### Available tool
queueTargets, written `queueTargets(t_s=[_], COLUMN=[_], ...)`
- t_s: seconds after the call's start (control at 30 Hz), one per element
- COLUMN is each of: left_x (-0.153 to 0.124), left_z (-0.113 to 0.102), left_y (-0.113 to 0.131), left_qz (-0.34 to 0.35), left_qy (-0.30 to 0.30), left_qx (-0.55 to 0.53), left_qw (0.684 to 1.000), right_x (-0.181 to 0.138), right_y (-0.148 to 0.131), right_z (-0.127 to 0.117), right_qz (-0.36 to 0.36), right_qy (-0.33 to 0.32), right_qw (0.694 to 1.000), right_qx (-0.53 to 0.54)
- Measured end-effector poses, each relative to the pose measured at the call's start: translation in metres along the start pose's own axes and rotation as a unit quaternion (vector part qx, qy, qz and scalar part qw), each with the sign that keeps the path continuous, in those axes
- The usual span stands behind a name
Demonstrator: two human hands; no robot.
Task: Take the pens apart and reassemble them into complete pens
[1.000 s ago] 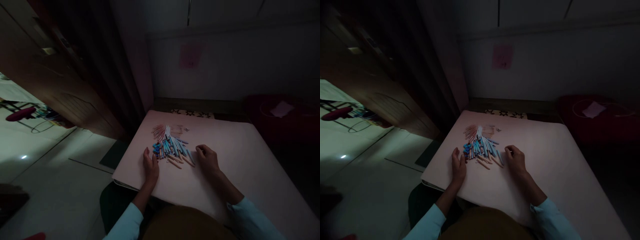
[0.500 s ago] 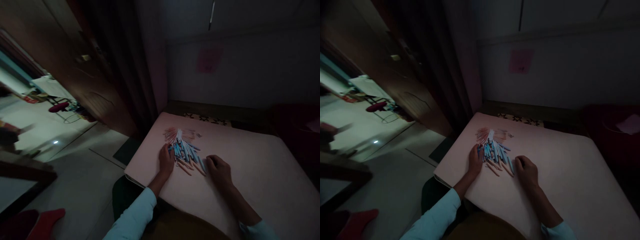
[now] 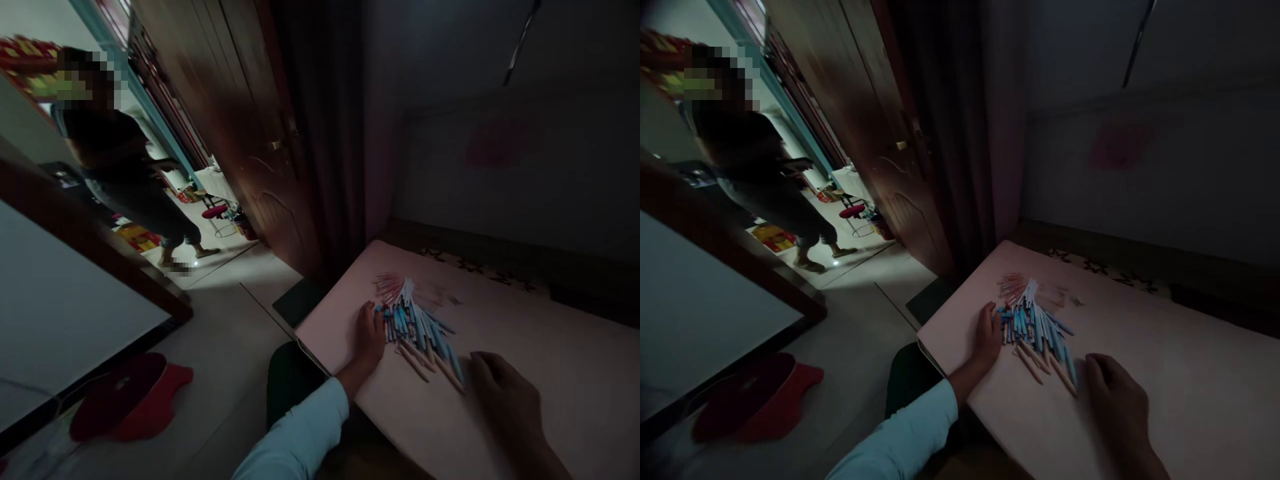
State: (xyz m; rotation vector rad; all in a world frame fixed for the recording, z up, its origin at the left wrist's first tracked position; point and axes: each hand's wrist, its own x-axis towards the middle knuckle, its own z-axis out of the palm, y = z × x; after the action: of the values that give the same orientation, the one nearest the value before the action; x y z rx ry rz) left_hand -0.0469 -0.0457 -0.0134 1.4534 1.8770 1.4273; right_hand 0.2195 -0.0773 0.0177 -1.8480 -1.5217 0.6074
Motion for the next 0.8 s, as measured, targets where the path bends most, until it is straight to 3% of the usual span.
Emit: queueTargets(t_s=[0.37, 0.5, 0.6, 0.8], left_x=[0.015, 0.027, 0.06, 0.148], left_z=[0.005, 0.003, 0.0, 0.01], left_y=[-0.004, -0.01, -0.009, 0.005], left_qz=[-0.002, -0.014, -0.012, 0.041], left_qy=[-0.011, 0.013, 0.017, -0.096], left_qx=[-0.03, -0.032, -0.007, 0.092], left_qw=[0.999, 0.999, 1.0, 0.99], right_x=[0.011, 0.011, 0.01, 0.013], right_y=[0.007, 0.007, 0.007, 0.008], right_z=[0.016, 0.014, 0.014, 0.015], right_qz=[-0.063, -0.066, -0.067, -0.07], right_qy=[0.05, 0.047, 0.043, 0.043], right_qw=[0.994, 0.993, 0.993, 0.994], right_qx=[0.079, 0.086, 0.083, 0.071])
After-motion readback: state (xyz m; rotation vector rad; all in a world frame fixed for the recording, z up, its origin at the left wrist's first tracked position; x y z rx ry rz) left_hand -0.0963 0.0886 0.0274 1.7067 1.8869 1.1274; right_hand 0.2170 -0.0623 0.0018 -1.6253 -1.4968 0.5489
